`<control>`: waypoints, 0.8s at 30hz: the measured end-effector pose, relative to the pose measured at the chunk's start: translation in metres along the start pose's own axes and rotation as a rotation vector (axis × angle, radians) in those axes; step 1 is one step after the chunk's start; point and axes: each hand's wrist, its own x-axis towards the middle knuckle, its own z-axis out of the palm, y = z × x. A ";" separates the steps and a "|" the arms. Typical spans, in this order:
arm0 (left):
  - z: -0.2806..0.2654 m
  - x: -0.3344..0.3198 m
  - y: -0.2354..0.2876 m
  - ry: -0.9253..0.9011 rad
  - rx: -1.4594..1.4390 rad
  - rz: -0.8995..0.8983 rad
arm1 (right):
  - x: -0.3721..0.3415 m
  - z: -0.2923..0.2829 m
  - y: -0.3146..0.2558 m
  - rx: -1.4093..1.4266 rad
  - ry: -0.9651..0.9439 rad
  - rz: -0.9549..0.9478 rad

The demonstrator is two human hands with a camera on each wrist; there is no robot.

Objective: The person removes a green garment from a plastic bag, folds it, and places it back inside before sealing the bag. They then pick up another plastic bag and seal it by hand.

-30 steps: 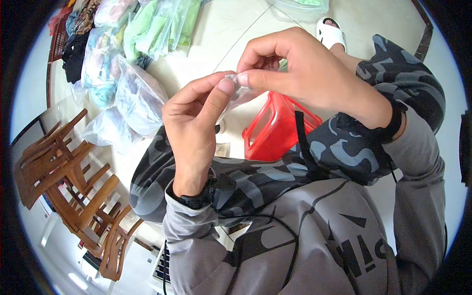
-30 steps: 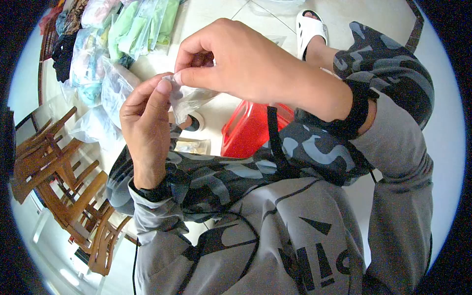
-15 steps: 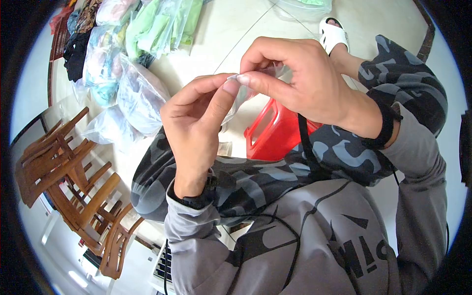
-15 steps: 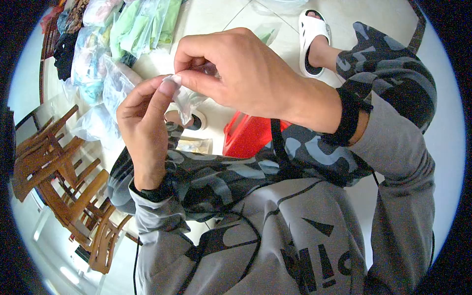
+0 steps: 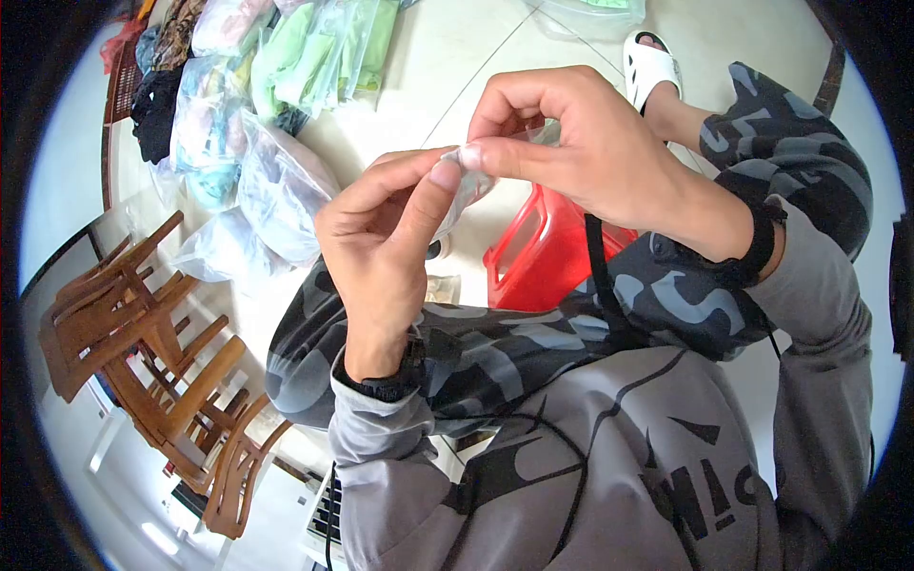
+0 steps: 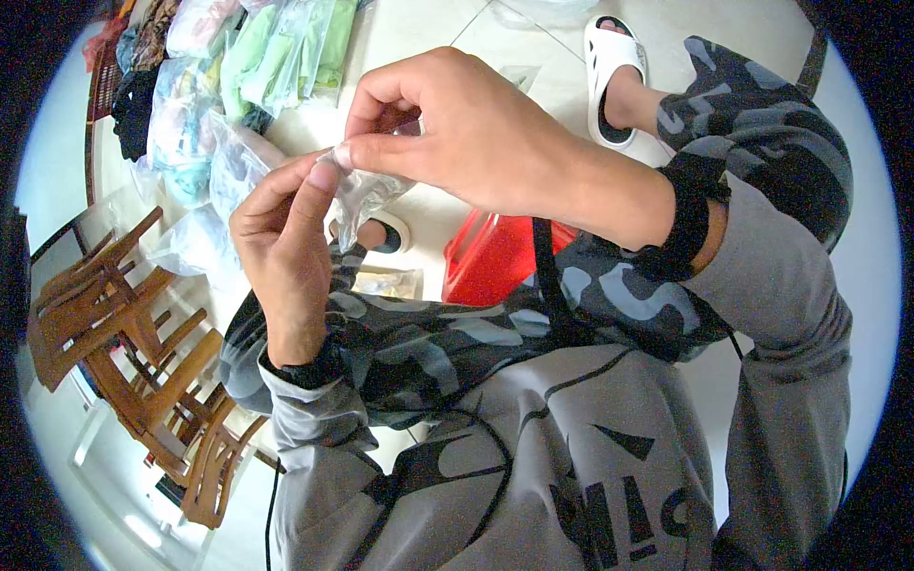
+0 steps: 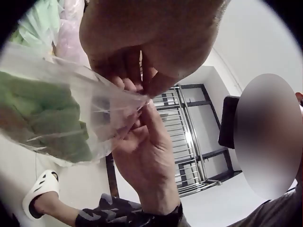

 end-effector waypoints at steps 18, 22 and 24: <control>-0.007 0.001 0.014 -0.117 0.055 -0.068 | -0.005 0.001 -0.003 -0.150 0.022 -0.104; -0.005 0.002 0.014 -0.105 0.060 -0.092 | -0.004 0.003 0.000 -0.113 0.031 -0.094; -0.005 0.002 0.013 -0.087 -0.011 -0.104 | -0.002 0.007 -0.002 -0.097 0.062 -0.107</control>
